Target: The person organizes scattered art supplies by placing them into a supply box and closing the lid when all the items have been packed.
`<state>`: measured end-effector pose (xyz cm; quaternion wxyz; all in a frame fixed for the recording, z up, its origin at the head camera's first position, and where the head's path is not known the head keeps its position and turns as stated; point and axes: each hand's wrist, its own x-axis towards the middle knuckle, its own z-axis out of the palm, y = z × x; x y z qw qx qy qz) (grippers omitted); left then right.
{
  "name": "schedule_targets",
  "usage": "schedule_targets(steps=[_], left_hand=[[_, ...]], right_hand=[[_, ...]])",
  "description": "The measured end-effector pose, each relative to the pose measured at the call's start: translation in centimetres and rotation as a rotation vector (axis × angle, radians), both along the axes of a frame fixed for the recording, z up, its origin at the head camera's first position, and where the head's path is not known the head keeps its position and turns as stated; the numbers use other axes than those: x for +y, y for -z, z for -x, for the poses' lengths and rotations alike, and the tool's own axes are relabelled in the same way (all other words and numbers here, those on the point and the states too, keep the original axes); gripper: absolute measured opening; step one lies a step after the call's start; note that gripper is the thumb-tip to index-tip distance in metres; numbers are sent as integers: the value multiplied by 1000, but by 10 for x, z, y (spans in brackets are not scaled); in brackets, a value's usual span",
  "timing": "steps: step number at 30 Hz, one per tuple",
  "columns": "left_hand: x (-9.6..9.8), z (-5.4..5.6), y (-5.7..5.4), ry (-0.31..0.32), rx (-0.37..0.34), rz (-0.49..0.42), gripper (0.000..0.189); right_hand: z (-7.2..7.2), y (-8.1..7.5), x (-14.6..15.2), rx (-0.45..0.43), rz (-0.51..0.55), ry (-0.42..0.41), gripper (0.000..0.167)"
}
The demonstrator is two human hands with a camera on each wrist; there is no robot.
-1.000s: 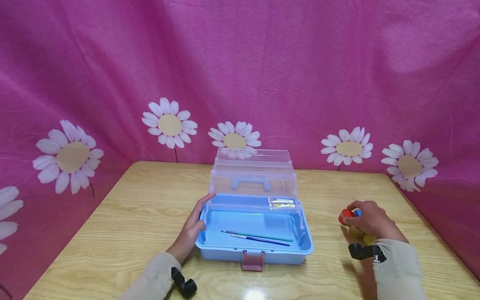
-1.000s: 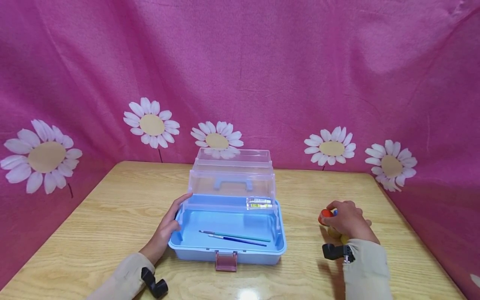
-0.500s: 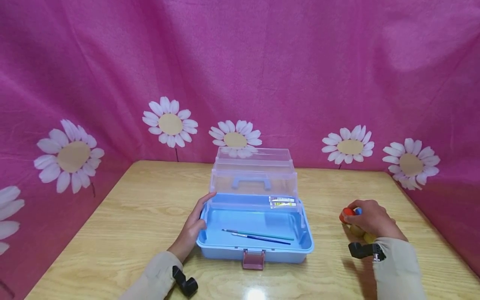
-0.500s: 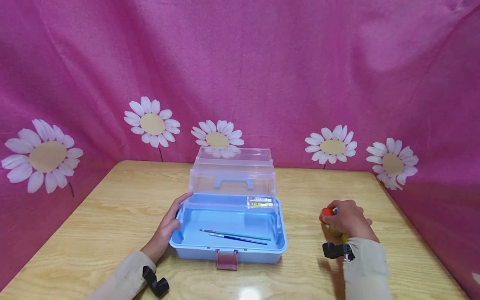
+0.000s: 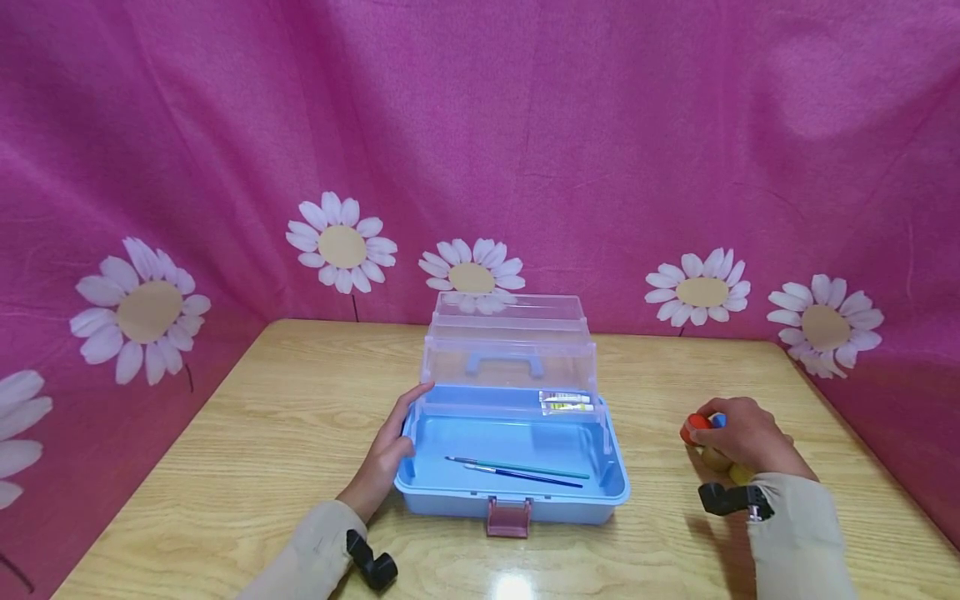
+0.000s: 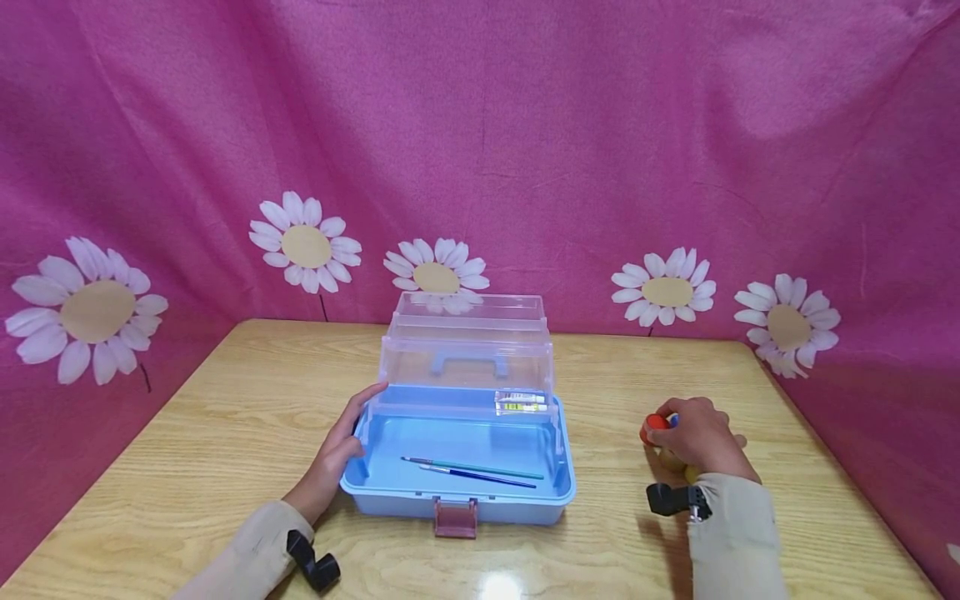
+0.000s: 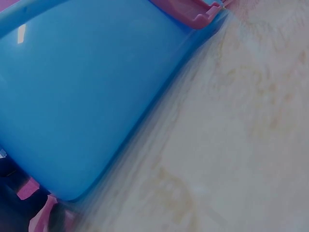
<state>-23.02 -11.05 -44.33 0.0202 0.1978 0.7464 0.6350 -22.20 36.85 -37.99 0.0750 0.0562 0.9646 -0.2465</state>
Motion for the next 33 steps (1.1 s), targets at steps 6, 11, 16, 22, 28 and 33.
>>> schedule_targets(steps=[6, 11, 16, 22, 28, 33], left_hand=[[0, 0, 1, -1, -3, 0, 81], [0, 0, 1, 2, -1, -5, 81], [0, 0, 1, 6, -2, -9, 81], [0, 1, 0, 2, -1, -4, 81], [-1, 1, 1, -4, -2, 4, 81], [-1, 1, 1, 5, -1, -1, 81]], right_hand=[[0, -1, -1, -3, 12, 2, 46], [0, -3, -2, -5, 12, 20, 47], [0, -4, -2, 2, 5, 23, 47], [0, -4, -3, 26, -7, 15, 46], [2, -4, -4, 31, -13, 19, 48], [1, -4, -6, 48, -31, 20, 50]])
